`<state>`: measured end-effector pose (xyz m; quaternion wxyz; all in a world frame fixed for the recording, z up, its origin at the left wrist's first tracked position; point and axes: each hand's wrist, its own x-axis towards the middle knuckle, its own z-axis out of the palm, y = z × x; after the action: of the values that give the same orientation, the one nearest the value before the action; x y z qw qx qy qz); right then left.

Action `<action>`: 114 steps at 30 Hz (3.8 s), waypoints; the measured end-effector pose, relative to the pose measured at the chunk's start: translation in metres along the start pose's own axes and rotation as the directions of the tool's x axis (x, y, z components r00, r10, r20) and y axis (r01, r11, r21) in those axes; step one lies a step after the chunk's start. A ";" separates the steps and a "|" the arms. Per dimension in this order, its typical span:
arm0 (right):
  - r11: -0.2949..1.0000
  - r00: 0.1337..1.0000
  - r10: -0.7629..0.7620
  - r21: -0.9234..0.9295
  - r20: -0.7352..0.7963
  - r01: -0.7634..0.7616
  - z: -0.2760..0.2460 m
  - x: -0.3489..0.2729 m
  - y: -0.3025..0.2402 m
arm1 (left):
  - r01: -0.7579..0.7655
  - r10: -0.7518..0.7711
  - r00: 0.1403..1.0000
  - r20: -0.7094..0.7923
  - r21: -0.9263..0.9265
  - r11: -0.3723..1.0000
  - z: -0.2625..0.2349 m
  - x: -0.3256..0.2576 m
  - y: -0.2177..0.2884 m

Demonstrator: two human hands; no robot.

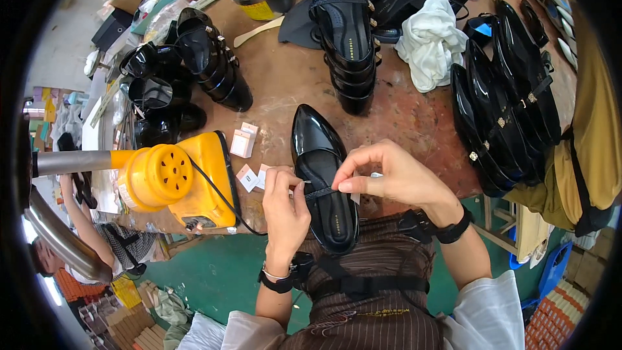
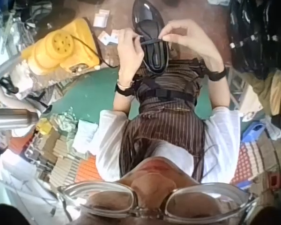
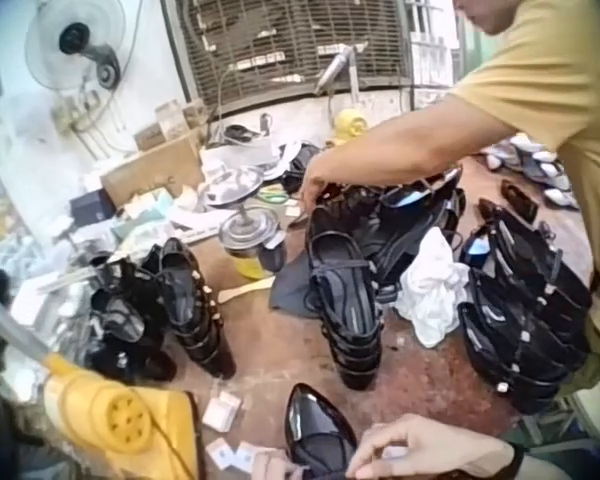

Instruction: Clean and inspect shoes at a manufacturing station.

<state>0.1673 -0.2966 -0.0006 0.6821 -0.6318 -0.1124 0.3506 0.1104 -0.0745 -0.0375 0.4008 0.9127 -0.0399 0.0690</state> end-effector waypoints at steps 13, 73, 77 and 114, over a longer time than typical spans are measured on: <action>0.883 0.882 -0.332 -0.440 -0.334 0.166 0.043 0.004 0.034 | -0.229 0.238 0.969 0.067 -0.116 0.966 -0.014 0.017 -0.009; 0.840 0.504 -0.372 -0.513 -0.779 -0.174 -0.058 -0.050 0.058 | -0.143 0.004 0.608 -0.794 -0.105 0.984 -0.183 0.125 -0.018; 0.938 0.450 -0.325 -0.345 -0.832 0.041 -0.055 -0.054 0.042 | 0.160 -0.134 0.958 -0.253 0.082 0.984 -0.090 0.057 -0.014; 0.834 0.823 -0.405 -0.531 -0.399 0.153 0.108 0.002 0.004 | 0.307 -0.457 0.880 -0.129 -0.579 0.755 -0.036 -0.042 0.029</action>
<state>0.1033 -0.2107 0.0143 0.5558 -0.8234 -0.1104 0.0309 0.0621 -0.0662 0.0011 0.6493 0.7323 0.1843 0.0907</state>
